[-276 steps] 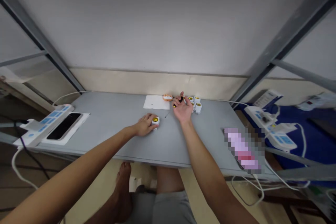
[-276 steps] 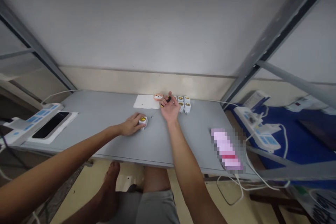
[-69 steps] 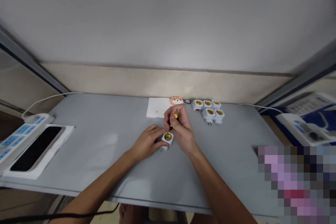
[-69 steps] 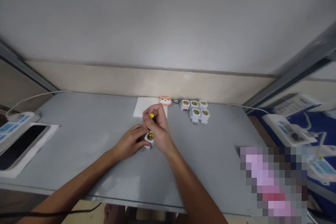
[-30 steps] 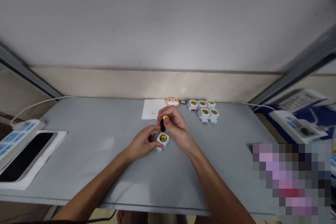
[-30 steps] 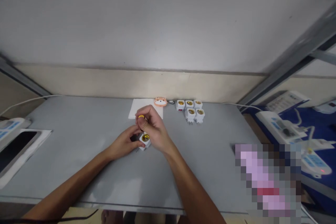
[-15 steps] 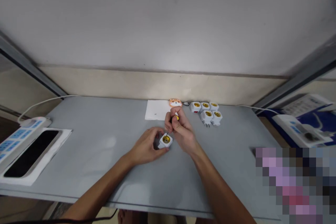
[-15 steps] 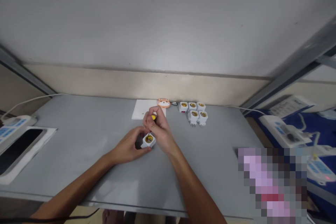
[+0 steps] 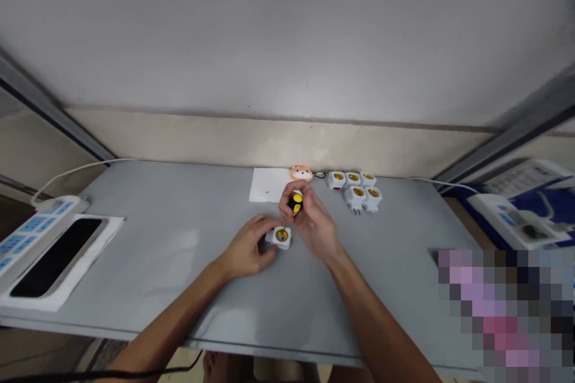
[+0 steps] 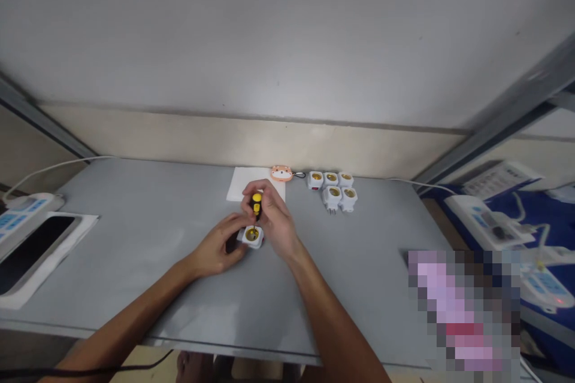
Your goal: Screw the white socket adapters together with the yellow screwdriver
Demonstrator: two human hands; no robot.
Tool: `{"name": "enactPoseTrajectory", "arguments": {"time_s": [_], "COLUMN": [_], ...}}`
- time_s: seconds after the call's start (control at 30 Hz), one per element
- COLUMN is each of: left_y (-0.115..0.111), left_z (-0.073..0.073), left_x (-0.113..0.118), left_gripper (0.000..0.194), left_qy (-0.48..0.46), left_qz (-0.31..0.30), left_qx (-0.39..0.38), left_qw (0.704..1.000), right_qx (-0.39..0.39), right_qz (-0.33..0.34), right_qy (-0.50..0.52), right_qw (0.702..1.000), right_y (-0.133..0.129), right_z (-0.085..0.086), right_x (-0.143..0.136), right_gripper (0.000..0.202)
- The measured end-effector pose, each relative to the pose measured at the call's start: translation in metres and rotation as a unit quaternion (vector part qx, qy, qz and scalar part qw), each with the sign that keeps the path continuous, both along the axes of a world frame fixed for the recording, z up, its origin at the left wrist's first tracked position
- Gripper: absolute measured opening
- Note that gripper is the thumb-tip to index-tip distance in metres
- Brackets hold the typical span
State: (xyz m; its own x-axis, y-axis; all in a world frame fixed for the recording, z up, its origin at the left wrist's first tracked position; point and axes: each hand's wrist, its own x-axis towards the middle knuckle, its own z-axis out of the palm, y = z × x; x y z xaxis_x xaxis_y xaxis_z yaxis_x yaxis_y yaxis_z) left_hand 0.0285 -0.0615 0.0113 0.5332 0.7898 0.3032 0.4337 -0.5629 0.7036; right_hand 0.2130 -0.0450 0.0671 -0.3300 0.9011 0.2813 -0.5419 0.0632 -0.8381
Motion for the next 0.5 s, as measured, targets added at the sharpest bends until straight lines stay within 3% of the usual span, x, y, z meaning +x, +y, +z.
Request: {"name": "enactPoseTrajectory", "arguments": {"time_s": [0.2,0.5], "left_y": [-0.006,-0.01], "left_z": [0.002,-0.01], "left_x": [0.002,0.003], "left_gripper": [0.049,0.021], "left_qy": [0.053,0.097], "left_qz": [0.011,0.027], "left_qx": [0.032,0.163], "left_qw": [0.998,0.982], "right_qx": [0.012,0.023], "right_qz": [-0.031,-0.018], "right_qy": [-0.014,-0.041], "right_qw": [0.999,0.999], "right_y": [0.0,0.0], "right_z": [0.001,0.0], "right_x": [0.001,0.0], "right_gripper": [0.03,0.039]}}
